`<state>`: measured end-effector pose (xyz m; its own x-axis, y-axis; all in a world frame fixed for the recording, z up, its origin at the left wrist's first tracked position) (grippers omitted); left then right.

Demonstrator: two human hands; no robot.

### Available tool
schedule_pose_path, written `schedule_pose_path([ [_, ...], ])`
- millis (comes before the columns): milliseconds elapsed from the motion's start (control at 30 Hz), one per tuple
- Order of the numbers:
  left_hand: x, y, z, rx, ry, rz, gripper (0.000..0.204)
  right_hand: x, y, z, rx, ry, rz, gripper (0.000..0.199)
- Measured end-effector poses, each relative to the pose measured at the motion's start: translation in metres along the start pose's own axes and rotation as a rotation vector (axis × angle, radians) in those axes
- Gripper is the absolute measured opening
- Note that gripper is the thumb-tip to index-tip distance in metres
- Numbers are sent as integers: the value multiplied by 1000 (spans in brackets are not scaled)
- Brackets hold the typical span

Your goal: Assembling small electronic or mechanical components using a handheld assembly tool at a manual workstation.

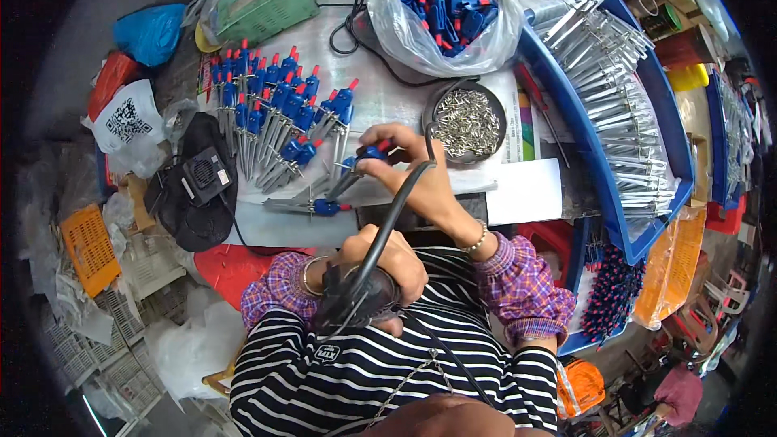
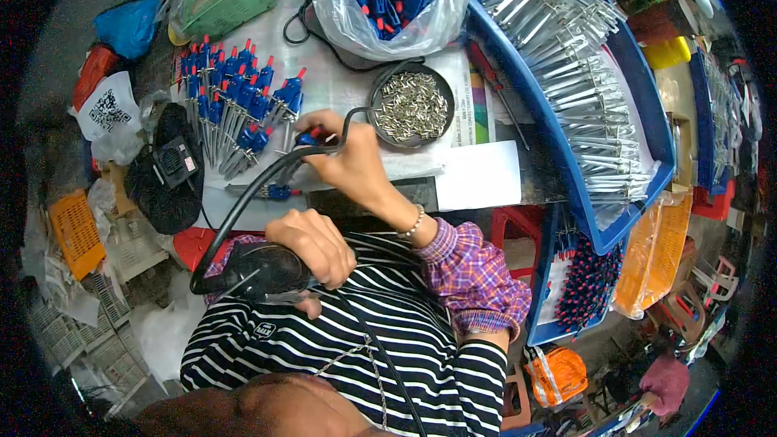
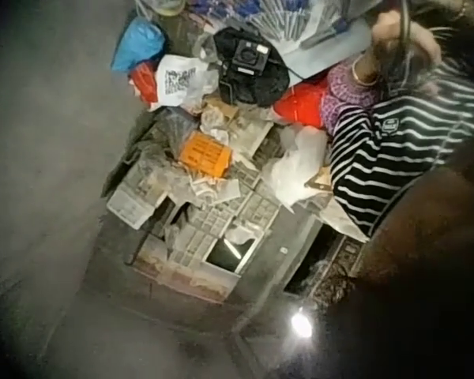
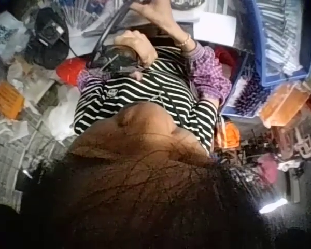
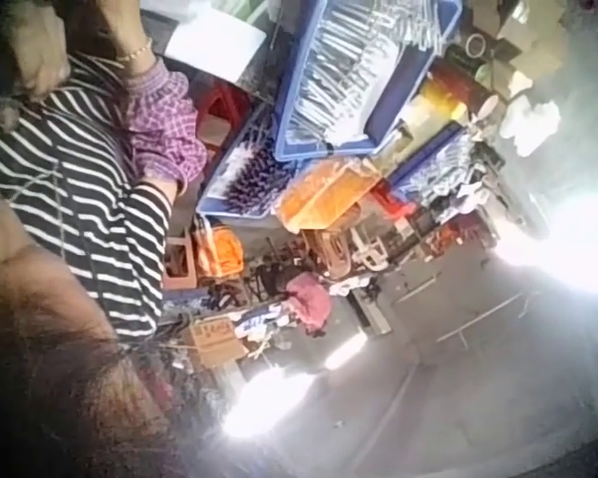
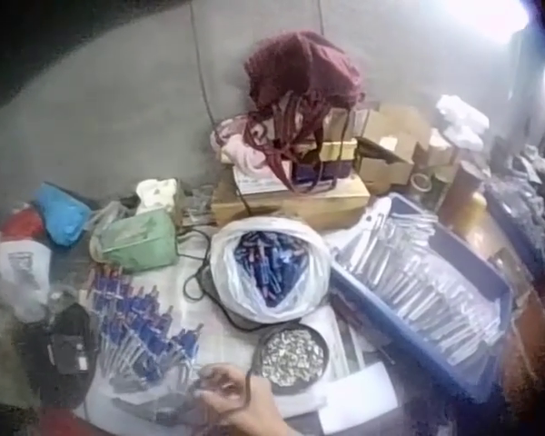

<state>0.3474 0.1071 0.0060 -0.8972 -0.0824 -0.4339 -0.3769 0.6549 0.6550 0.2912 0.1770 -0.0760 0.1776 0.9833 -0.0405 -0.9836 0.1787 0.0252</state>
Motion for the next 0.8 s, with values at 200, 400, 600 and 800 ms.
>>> schedule_pose_path([
  [200,5,-7,-1,-1,75,-27,32,4,2,-31,-389,207,-11,27],
  [400,10,-11,-3,44,40,-46,32,9,13,-12,-215,416,-241,32],
  [600,15,-10,-14,61,42,-21,33,3,80,-37,-191,-236,-273,74],
  [800,22,-19,-14,65,-109,60,40,-8,106,-75,-211,-419,-331,70],
])
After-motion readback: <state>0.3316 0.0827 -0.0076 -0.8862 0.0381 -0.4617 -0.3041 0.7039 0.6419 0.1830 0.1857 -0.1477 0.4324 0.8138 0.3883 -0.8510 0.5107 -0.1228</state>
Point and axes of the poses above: each hand's wrist, its own y-axis towards the middle knuckle, its own x-axis out of the back of the hand, z = x × y, the point moved 8 cm from there along y, towards the middle knuckle, and after that the axes turned 7 degrees about -x, right-handed, at the moved point
